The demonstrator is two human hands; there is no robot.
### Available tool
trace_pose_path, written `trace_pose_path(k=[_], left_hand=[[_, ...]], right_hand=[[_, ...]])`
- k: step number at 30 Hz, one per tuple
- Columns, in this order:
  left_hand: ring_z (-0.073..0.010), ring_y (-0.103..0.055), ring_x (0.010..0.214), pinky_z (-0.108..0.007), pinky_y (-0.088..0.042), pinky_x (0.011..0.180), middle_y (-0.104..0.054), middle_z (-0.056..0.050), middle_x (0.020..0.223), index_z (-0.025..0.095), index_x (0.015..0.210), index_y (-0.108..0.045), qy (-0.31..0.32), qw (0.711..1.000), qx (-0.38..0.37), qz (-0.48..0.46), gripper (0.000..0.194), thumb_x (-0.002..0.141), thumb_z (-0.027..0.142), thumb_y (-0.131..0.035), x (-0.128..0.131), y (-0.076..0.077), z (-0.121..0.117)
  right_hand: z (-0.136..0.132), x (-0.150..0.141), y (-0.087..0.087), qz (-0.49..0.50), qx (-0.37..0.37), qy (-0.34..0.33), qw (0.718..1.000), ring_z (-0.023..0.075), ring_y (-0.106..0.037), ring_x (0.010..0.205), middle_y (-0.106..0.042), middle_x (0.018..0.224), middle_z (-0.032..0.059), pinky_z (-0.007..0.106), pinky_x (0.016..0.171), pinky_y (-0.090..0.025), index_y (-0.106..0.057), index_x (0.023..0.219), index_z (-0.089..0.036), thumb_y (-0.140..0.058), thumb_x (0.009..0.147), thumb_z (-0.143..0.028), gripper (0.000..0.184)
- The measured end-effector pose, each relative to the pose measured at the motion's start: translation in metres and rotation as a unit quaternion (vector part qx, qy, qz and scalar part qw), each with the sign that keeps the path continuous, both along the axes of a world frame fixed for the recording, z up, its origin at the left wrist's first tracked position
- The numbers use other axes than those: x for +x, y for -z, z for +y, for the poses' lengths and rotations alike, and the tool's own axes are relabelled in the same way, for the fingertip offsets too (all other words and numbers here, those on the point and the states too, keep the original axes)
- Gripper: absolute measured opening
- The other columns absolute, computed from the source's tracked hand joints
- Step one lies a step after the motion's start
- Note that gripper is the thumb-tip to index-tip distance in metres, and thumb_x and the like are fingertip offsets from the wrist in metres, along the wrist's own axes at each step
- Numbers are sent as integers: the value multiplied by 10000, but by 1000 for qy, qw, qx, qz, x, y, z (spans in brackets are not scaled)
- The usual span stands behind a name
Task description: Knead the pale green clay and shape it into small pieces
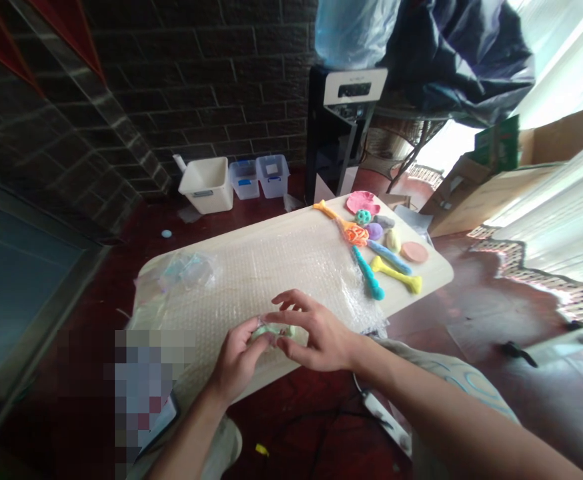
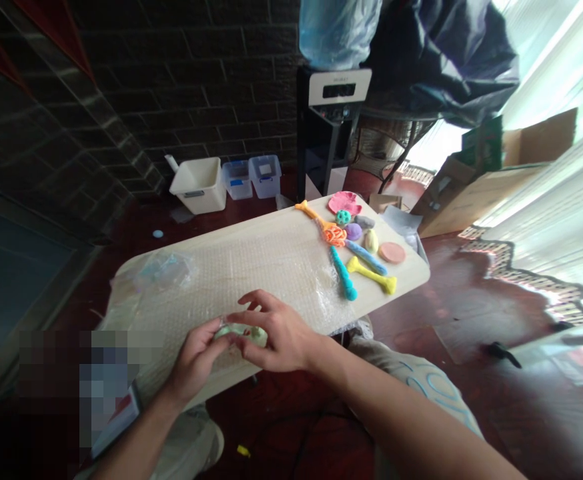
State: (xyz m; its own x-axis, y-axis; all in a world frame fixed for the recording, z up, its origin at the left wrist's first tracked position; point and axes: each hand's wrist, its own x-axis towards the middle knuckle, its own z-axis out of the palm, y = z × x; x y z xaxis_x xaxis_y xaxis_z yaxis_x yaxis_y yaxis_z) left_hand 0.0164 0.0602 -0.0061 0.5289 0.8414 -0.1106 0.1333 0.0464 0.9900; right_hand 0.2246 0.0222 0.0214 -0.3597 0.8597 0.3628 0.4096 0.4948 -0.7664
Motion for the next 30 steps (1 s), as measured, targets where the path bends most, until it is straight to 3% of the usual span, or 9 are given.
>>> trace_pose_path(k=[7,12,15,20,24,30], left_hand=[[-168,-532,671,-260,-422,625,-586,-9,690,156,764,-661,20,999,30,10,157,868,260,-608,-1,-8,-9],[-161,-519,675,-255,-410,615,-594,-23,725,131,803,-679,38,999,28,-9,159,836,262,-596,3,-16,-19],[-153,-514,666,-249,-397,595,-599,-26,729,122,811,-677,34,999,11,-28,149,800,252,-606,7,-19,-22],[-129,-488,607,-243,-377,557,-612,-13,704,119,904,-704,13,993,-62,-104,194,776,247,-633,8,-24,-25],[-180,-623,739,-278,-467,662,-726,-79,857,108,978,-752,14,985,-108,-136,266,779,240,-636,3,-26,-30],[-288,-702,1033,-362,-557,828,-753,-97,1110,149,1009,-773,-103,961,-207,-153,354,751,388,-809,-6,-26,-53]], right_hand=[[-14,-2,-7,-31,5,-38,999,293,-600,1209,-544,1340,163,457,1024,-535,-611,1264,-182,-674,883,-268,396],[-25,-12,-11,11,-13,-30,999,250,-621,1022,-575,1250,140,416,915,-559,-566,1145,-184,-693,842,-252,335],[-31,-14,-13,35,-10,-7,999,262,-614,1044,-578,1251,145,432,928,-547,-576,1108,-179,-690,842,-256,299],[-47,-13,-17,48,11,28,998,279,-612,1128,-577,1283,148,443,960,-551,-603,1295,-174,-654,876,-251,429],[-61,-13,-20,-4,35,23,999,270,-628,1144,-558,1321,142,445,986,-559,-540,1480,-214,-635,904,-225,584],[-78,-13,-30,-53,59,37,996,269,-643,1122,-537,1365,149,453,976,-571,-655,1370,-227,-634,928,-234,443]])
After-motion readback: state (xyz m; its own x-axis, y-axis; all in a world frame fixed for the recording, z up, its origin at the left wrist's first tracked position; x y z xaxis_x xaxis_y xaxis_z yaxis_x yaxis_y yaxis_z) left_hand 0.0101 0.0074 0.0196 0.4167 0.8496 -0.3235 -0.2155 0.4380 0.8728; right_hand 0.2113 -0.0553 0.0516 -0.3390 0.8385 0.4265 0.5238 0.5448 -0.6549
